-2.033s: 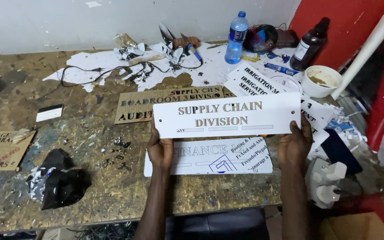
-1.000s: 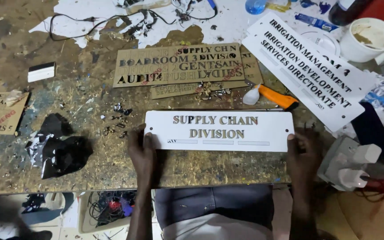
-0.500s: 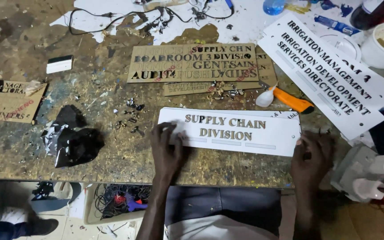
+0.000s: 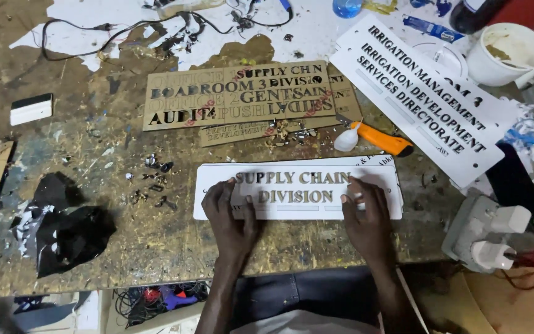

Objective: Gluing and positioning individual letters onto a sign board using a utility knife and adhesive.

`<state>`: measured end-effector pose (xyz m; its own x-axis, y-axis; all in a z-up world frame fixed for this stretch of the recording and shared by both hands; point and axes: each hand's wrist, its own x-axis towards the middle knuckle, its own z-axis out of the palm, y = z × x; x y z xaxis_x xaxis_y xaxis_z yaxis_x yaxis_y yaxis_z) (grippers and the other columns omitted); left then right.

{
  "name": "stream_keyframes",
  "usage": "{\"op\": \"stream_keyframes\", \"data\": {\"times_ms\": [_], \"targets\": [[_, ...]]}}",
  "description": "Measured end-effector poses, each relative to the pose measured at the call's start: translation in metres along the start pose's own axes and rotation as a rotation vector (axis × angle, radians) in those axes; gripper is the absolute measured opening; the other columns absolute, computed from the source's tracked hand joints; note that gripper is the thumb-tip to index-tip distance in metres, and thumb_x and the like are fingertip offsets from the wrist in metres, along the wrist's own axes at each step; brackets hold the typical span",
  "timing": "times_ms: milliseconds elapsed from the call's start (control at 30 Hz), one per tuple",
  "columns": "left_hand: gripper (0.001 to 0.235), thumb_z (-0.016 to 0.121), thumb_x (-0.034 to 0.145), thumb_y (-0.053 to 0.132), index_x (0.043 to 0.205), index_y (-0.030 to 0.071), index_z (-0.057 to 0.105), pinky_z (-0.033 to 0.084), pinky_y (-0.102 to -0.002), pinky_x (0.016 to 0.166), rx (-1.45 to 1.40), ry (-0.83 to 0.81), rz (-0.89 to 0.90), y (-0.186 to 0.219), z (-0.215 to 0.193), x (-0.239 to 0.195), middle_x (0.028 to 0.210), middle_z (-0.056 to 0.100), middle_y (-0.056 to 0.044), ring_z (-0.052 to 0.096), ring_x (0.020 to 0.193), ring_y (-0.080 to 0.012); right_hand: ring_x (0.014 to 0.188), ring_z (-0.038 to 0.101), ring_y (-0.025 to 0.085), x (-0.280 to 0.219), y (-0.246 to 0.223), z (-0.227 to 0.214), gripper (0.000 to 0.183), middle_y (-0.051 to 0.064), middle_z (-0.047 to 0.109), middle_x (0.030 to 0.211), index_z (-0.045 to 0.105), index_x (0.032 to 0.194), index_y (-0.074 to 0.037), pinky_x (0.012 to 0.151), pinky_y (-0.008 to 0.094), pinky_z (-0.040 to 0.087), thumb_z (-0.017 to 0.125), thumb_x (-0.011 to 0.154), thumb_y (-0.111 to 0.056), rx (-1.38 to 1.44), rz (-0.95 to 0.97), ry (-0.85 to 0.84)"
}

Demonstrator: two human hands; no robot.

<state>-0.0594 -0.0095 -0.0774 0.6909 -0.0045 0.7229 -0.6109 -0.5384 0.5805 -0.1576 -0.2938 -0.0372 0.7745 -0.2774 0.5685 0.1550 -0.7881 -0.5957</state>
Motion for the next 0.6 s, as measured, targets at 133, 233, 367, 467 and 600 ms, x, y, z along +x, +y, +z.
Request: {"op": "stream_keyframes", "data": {"times_ms": [133,233,367,467,600], "targets": [[0.054,0.077,0.103,0.01,0.155,0.008,0.062,0.041,-0.067,0.123,0.05,-0.056,-0.103,0.014,-0.004,0.017,0.151,0.055,-0.018,0.047,0.149,-0.05,0.093,0.076,0.029,-0.007,0.011,0.009,0.029,0.01,0.078,0.116,0.081,0.134,-0.008,0.083,0.041,0.062,0.08,0.105,-0.01,0.065,0.12,-0.045],[0.042,0.073,0.108,0.017,0.149,0.008,0.063,0.041,-0.071,0.122,0.055,-0.072,-0.126,0.014,-0.004,0.019,0.151,0.055,-0.018,0.045,0.151,-0.0525,0.098,0.077,0.03,-0.008,0.022,0.011,0.025,0.011,0.077,0.114,0.082,0.131,-0.007,0.086,0.041,0.061,0.078,0.107,-0.009,0.126,0.118,-0.03],[0.033,0.074,0.108,0.014,0.14,0.011,0.069,0.047,-0.067,0.119,0.029,-0.11,-0.169,0.022,-0.009,0.021,0.147,0.059,-0.016,0.05,0.149,-0.0508,0.103,0.078,0.033,-0.008,0.02,0.009,0.023,0.013,0.078,0.116,0.084,0.128,-0.009,0.088,0.042,0.063,0.077,0.107,-0.005,0.109,0.126,-0.05],[0.029,0.072,0.109,0.018,0.137,0.011,0.071,0.05,-0.059,0.116,0.011,-0.131,-0.176,0.031,-0.01,0.026,0.148,0.061,-0.016,0.053,0.145,-0.0439,0.117,0.075,0.029,-0.005,0.014,0.005,0.023,0.01,0.076,0.125,0.083,0.128,-0.009,0.093,0.039,0.066,0.073,0.107,-0.005,0.121,0.141,-0.101],[0.031,0.067,0.112,0.027,0.138,0.011,0.067,0.044,-0.056,0.121,-0.018,-0.199,-0.165,0.038,-0.015,0.029,0.154,0.06,-0.015,0.051,0.147,-0.0374,0.133,0.07,0.031,0.007,0.007,-0.004,0.029,0.013,0.07,0.138,0.077,0.136,-0.008,0.115,0.044,0.06,0.066,0.11,-0.002,0.162,0.094,-0.263]]}}
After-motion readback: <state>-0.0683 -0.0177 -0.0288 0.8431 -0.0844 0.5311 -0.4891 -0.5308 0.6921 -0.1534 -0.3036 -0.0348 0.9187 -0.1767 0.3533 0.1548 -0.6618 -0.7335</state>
